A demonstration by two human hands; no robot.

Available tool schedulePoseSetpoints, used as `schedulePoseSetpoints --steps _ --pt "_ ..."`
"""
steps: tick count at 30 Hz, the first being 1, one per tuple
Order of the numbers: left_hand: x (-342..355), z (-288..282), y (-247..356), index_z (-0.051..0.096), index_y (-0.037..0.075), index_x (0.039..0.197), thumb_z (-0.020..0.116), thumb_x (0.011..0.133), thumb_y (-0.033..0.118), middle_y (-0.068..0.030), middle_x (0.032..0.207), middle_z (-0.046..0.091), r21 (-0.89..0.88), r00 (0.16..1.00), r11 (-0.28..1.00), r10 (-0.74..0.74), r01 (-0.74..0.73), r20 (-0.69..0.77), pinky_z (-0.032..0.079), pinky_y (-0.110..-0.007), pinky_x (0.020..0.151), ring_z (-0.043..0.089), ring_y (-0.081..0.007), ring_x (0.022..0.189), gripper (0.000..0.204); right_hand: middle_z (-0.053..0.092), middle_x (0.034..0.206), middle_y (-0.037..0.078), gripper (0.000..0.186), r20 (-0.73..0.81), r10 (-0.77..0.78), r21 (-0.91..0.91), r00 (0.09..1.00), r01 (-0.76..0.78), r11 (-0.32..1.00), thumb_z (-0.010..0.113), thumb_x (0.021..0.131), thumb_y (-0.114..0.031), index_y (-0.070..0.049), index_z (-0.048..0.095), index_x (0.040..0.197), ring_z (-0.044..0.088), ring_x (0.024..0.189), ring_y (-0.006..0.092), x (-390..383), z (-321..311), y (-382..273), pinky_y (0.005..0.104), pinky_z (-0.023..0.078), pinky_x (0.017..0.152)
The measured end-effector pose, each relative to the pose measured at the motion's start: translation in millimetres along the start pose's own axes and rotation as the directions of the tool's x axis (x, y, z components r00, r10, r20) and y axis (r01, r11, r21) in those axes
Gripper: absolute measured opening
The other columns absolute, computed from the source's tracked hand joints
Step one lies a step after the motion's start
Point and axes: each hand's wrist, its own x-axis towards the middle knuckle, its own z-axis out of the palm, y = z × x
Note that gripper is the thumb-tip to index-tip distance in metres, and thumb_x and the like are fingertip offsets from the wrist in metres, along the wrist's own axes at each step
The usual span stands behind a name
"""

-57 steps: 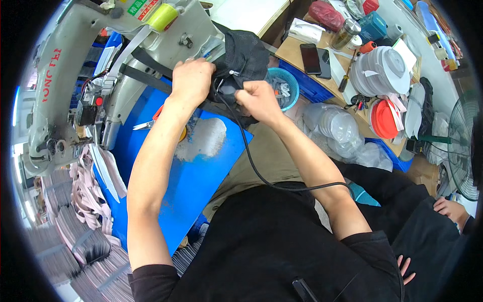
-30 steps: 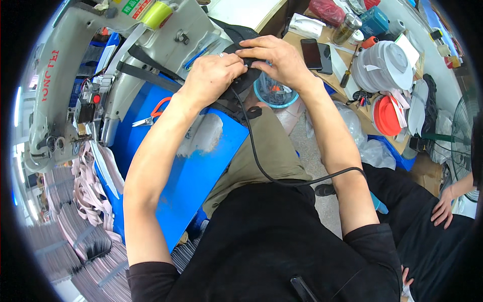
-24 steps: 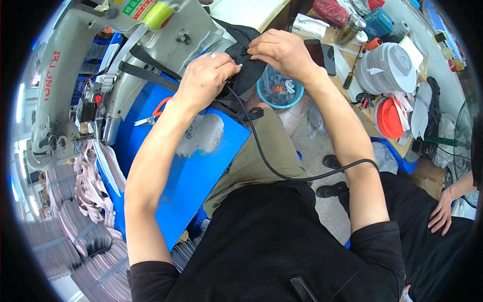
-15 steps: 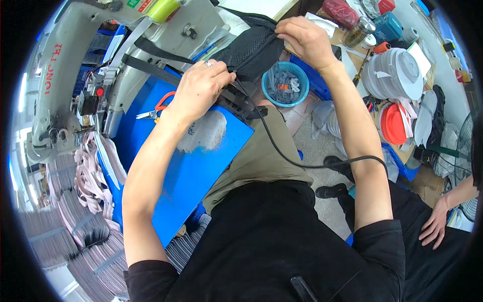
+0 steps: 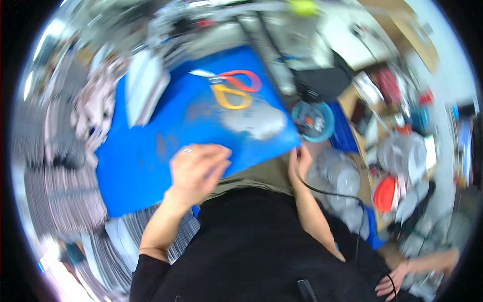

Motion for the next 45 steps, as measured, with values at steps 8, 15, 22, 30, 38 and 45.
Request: schedulePoseSetpoints --steps 8,15,22,30,38,45 --pt "-94.2 -78.3 -81.5 0.078 0.01 0.104 0.086 0.079 0.012 -0.0064 0.097 0.076 0.2 0.903 0.931 -0.215 0.304 -0.372 0.056 -0.037 0.072 0.073 -0.0254 0.088 0.026 0.076 0.086 0.012 0.024 0.975 -0.128 0.073 0.184 0.279 0.957 0.075 0.097 -0.027 -0.005 0.074 0.107 0.075 0.078 0.0198 -48.6 -18.7 -260.7 0.0338 0.056 0.066" --pt "4.8 -92.7 -176.8 0.074 0.01 0.115 0.086 0.081 0.015 -0.0109 0.112 0.07 0.383 0.926 0.908 -0.017 0.172 -0.376 0.057 -0.038 0.08 0.072 -0.0285 0.092 0.037 0.066 0.087 0.002 0.024 0.362 -0.203 0.583 0.91 -0.051 0.811 0.074 0.096 -0.012 0.0 0.065 0.115 0.059 0.07 0.0072 24.1 137.9 -327.5 0.0231 0.047 0.06" --pt "7.5 -81.7 -170.9 0.071 0.009 0.09 0.085 0.086 0.018 -0.0088 0.084 0.072 0.278 0.903 0.877 -0.308 0.392 -0.301 0.055 -0.036 0.062 0.071 -0.0226 0.07 0.017 0.064 0.083 0.004 0.034 0.178 -0.267 0.513 0.947 0.143 0.847 0.08 0.086 -0.015 0.0 0.065 0.113 0.061 0.074 0.0129 54.7 202.8 -347.0 0.0304 0.052 0.067" --pt "-6.5 -47.3 -195.7 0.062 -0.006 0.136 0.084 0.086 0.017 -0.0246 0.128 0.071 0.141 0.86 0.85 -0.49 0.508 -0.143 0.051 -0.042 0.105 0.069 -0.0348 0.12 0.059 0.07 0.083 0.012 0.023 0.193 -0.291 0.517 0.937 0.155 0.842 0.072 0.082 -0.004 0.001 0.065 0.103 0.069 0.077 0.0238 63.4 213.6 -348.9 0.0379 0.056 0.073" --pt "38.0 -87.6 -134.3 0.071 0.019 0.134 0.059 0.081 -0.004 -0.0144 0.104 0.068 0.609 0.941 0.783 -0.291 0.129 0.175 0.059 -0.049 0.077 0.072 -0.0382 0.088 0.059 0.072 0.087 0.01 0.031 0.682 -0.17 0.468 0.711 -0.245 0.849 0.069 0.086 -0.022 0.004 0.072 0.102 0.07 0.074 0.0188 85.0 173.1 -368.7 0.0341 0.057 0.053" --pt "59.7 -60.7 -119.7 0.067 0.003 0.101 0.07 0.09 0.002 -0.0156 0.087 0.071 0.273 0.997 0.959 -0.077 0.078 -0.013 0.054 -0.047 0.064 0.071 -0.0343 0.072 0.012 0.071 0.091 0.007 0.026 0.666 -0.151 0.458 0.73 -0.241 0.855 0.069 0.092 -0.006 0.0 0.068 0.117 0.068 0.075 0.0141 93.6 186.3 -355.4 0.0296 0.055 0.052"
